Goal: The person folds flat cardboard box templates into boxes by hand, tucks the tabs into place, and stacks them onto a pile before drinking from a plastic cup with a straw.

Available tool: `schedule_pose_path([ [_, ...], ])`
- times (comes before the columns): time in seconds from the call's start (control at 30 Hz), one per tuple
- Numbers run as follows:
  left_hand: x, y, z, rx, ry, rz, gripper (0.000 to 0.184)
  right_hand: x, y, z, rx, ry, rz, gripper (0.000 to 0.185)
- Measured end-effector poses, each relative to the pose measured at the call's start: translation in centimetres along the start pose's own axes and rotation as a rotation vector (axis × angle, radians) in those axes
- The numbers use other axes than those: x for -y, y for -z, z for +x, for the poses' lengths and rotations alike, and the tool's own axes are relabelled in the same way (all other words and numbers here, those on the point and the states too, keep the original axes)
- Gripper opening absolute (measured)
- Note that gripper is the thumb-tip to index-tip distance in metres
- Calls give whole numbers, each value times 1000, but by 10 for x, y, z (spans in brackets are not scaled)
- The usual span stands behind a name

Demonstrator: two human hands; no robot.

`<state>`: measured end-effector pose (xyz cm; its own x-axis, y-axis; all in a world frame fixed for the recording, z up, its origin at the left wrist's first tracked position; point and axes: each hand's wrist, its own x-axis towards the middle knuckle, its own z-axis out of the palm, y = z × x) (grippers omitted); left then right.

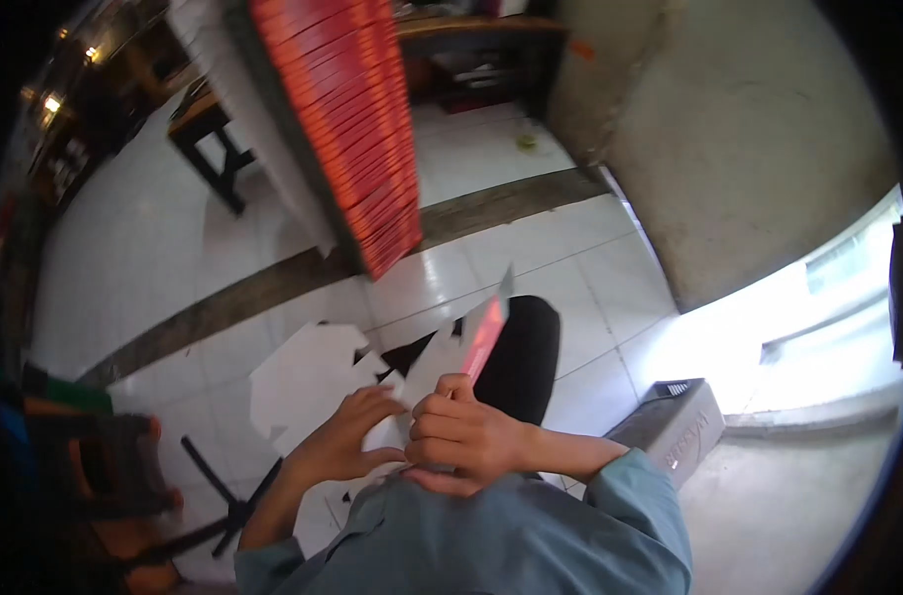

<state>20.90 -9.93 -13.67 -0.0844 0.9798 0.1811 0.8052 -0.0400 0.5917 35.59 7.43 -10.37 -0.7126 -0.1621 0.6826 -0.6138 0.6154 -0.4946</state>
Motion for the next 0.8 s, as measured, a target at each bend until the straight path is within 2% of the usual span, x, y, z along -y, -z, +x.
schedule_pose_path([
  [0.07, 19, -1, -9, 175, 172, -510, 50, 6, 17, -7, -46, -33, -89, 22],
  [0.1, 14, -4, -6, 210, 130, -512, 50, 8, 18, -8, -75, -38, -78, 25],
  [0.17, -1, -5, 4, 16, 506, -947, 57, 6, 18, -11, -100, -81, -213, 30],
  [0.2, -7, -6, 12, 57, 482, -945, 57, 6, 19, -15, -101, -101, -300, 34],
  [0.23, -14, -7, 19, -50, 470, -1027, 56, 7, 24, -18, -137, -236, -330, 38],
  [0.27, -19, -8, 24, -164, 462, -1108, 55, 7, 26, -21, -154, -249, -352, 38],
  [0.33, -24, -3, 37, -164, 395, -1023, 55, 5, 31, -18, -83, -277, -267, 38],
  [0.4, -33, -3, 46, -212, 487, -898, 57, 5, 34, -17, -48, -291, -221, 38],
  [0.53, -35, -11, 51, -260, 451, -811, 54, -1, 43, -19, -5, -365, -261, 41],
  [0.6, -44, -5, 54, -272, 430, -773, 53, -7, 41, -23, 165, -469, -177, 42],
  [0.73, -41, -2, 53, -327, 418, -675, 48, -9, 29, -26, -8, -372, -275, 41],
  [0.77, -37, -4, 54, -320, 420, -673, 48, -5, 22, -23, -109, -304, -449, 43],
  [0.8, -32, -6, 57, -462, 423, -735, 44, -2, 14, -21, -211, -234, -623, 45],
])
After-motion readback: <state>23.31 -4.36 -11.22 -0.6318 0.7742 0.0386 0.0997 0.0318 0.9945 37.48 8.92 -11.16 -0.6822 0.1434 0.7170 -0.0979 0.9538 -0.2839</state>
